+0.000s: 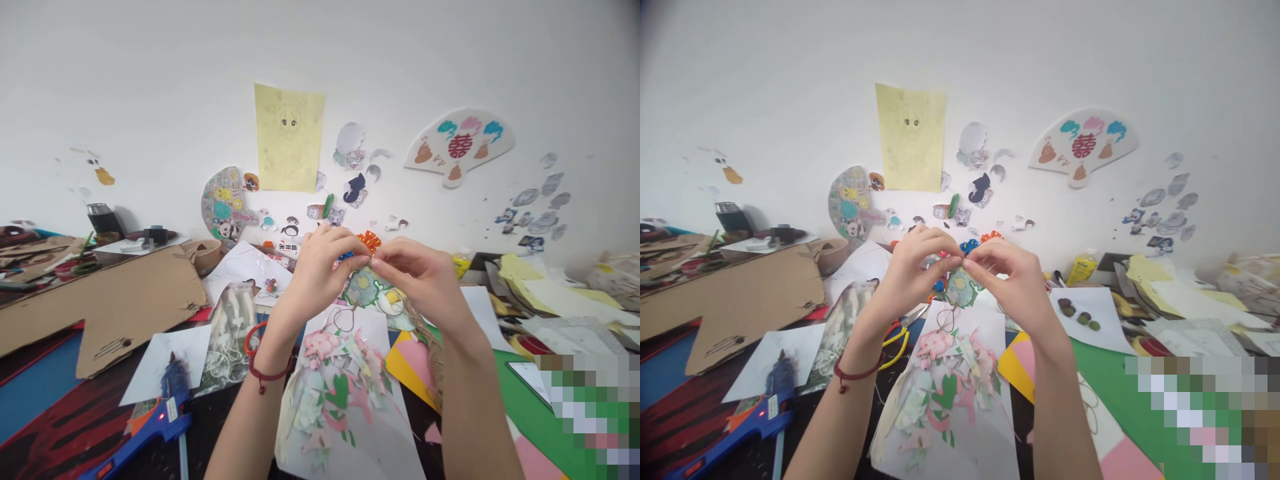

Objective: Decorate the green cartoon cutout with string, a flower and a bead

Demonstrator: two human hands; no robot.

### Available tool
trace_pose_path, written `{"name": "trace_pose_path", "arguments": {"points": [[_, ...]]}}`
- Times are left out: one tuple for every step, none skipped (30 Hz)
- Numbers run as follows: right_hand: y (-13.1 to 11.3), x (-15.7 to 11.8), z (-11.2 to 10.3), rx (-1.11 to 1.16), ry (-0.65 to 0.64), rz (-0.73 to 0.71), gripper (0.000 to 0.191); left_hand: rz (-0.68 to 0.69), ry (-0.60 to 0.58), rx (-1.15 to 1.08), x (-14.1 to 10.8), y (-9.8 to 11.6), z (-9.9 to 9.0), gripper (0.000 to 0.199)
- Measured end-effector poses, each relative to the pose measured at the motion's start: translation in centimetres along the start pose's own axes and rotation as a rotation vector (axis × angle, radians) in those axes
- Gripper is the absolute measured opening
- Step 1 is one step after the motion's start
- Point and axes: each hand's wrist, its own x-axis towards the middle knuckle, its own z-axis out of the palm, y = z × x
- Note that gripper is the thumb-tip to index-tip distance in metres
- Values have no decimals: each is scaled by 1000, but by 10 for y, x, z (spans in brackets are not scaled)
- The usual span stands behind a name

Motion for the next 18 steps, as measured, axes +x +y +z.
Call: {"name": "trace_pose_path", "arguments": {"points": [[-1,0,0,2,-11,-3,8,3,0,-43,0,-1,-2,11],[-1,0,-1,6,-24,-3,8,8,1,-86,0,-1,-4,10],[-1,-1,-1,11,-38,0,8,12,-2,-123,-1,-1,-5,8],[-1,-1,-2,17,-51,5,8,17,-4,-146,-1,-2,-7,7],[-1,0,-2,24,-62,10,9,19,-6,-154,-1,-2,-8,6],[-1,0,-2,31,-74,16,9,19,-9,-148,-1,-2,-9,6],[0,0,-3,36,-85,20,8,14,-13,-131,-1,-2,-9,5],[1,0,-3,40,-92,22,8,6,-18,-109,-1,-2,-9,4],[1,0,-3,42,-97,23,8,-3,-23,-87,-1,-2,-9,4],[1,0,-4,40,-101,25,8,-11,-28,-68,-1,-2,-9,3],[2,-1,-4,38,-102,27,8,-17,-34,-55,-1,-2,-9,2],[2,-1,-4,36,-102,28,9,-21,-35,-47,-2,-2,-9,2],[1,-1,-4,37,-103,27,9,-19,-32,-45,-2,-3,-9,2],[1,-1,-4,41,-106,26,9,-13,-26,-51,-2,-3,-8,3],[0,-1,-4,47,-112,24,9,-4,-19,-63,-2,-3,-8,5],[0,-1,-4,56,-118,25,10,4,-13,-79,-3,-4,-7,7],[-1,-1,-4,66,-125,27,10,9,-8,-98,-3,-5,-6,9],[-1,-1,-3,74,-131,31,11,12,-3,-116,-3,-5,-6,11]]}}
